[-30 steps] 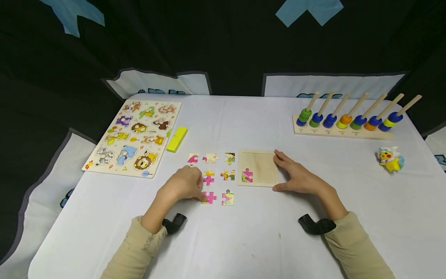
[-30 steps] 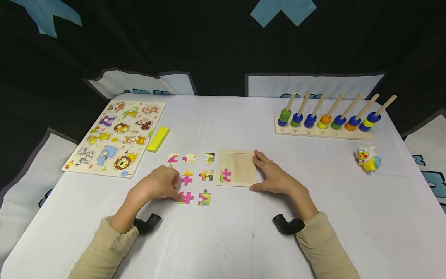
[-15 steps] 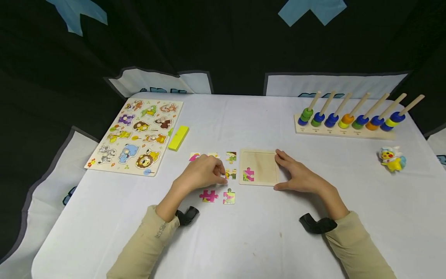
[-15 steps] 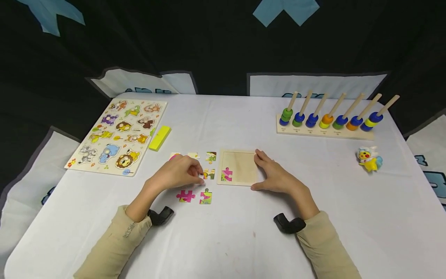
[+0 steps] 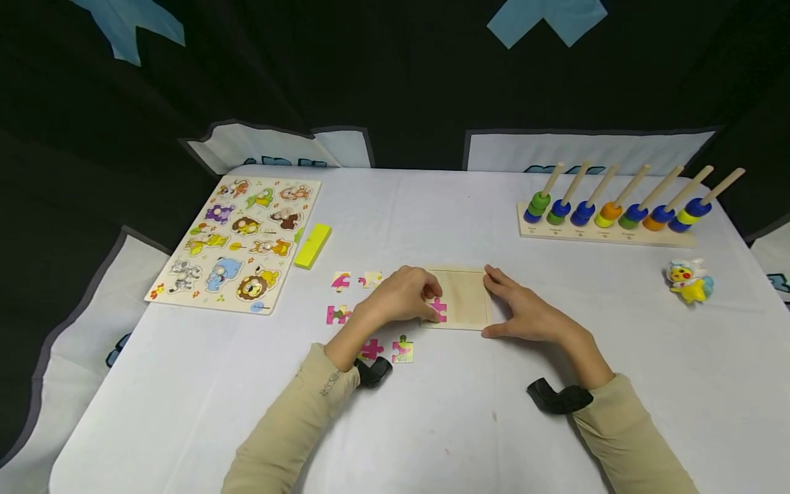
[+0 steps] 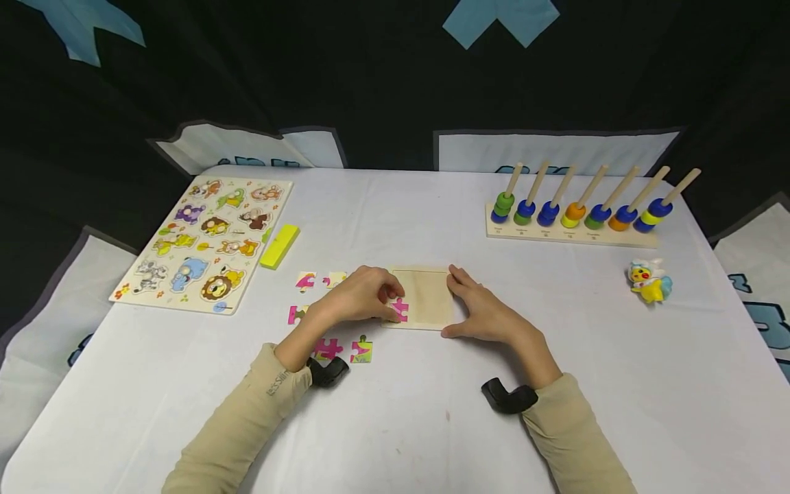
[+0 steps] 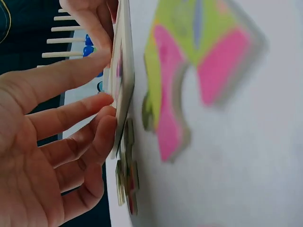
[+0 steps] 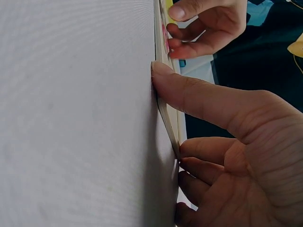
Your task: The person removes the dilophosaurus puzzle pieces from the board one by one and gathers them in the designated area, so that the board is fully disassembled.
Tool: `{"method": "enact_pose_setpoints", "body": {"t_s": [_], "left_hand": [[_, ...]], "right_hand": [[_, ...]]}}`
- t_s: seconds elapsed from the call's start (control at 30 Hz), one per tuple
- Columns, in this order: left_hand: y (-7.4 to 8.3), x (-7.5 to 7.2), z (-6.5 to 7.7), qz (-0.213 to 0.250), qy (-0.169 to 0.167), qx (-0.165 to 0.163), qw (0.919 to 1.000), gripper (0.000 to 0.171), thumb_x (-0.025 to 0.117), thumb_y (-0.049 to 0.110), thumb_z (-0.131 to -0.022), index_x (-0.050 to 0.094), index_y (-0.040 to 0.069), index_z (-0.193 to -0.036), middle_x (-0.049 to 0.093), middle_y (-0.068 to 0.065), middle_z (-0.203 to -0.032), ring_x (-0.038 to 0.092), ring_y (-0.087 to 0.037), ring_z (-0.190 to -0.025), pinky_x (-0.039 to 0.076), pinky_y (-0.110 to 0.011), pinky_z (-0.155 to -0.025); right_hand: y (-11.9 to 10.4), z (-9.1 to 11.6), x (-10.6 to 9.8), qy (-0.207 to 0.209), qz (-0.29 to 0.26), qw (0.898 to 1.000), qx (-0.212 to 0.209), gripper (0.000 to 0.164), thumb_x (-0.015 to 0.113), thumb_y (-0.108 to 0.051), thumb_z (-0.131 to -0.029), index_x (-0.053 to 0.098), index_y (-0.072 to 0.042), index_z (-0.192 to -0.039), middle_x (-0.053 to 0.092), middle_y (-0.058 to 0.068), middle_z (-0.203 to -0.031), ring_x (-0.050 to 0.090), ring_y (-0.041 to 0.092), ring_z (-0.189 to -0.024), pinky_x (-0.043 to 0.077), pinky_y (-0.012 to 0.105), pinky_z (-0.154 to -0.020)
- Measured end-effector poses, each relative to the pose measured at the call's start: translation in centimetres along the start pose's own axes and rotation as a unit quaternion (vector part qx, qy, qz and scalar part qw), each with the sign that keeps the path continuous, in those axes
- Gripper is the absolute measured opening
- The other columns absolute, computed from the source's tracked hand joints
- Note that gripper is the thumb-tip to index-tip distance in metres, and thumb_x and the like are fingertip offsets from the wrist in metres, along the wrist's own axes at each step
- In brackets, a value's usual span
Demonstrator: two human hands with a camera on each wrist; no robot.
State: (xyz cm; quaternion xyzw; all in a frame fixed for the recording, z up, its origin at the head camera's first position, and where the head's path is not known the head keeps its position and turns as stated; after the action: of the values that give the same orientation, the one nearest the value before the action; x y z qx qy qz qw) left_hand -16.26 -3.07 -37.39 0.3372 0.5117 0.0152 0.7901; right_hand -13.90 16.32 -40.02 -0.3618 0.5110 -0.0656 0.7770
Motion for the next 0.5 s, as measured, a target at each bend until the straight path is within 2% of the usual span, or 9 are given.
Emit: {"method": "enact_pose_setpoints", "body": {"t_s": [0.27,0.5], "left_hand": [[0.18,0.44,-0.5,-0.029,-0.01,0.014,0.9994,0.028,0.079,0.02,-0.067,0.062,0.009,-0.088,0.058,-0.002,-0.081,0.047,-0.012,-0.074,0.039,-0.024,-0.068],[0.35,0.55,-0.39,-0.002,-0.018,0.016,0.9997,0.03,0.077,0.014,-0.068,0.055,0.01,-0.086,0.052,0.001,-0.07,0.044,-0.011,-0.063,0.036,-0.021,-0.058]], "right_hand": [[-0.08,0.03,-0.07,0.005,0.003,1.0,-0.008,0.094,0.077,-0.029,-0.069,0.024,0.007,-0.138,0.01,0.018,-0.151,0.01,0.037,-0.138,0.017,0.053,-0.108],[-0.03,0.07,-0.1,0.005,0.002,1.0,-0.008,0.094,0.076,-0.03,-0.07,0.024,0.007,-0.138,0.01,0.017,-0.151,0.009,0.037,-0.139,0.017,0.053,-0.108]]}}
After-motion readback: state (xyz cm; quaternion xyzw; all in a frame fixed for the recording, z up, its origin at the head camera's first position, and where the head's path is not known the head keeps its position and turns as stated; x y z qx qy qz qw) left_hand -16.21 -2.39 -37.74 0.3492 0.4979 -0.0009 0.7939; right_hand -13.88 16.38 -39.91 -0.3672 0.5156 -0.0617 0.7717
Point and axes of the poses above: each hand's wrist, its own z-axis away from the middle knuckle, its own x-axis out of the palm, y = z × x, the point moved 4 cm from there along -z, towards the middle knuckle
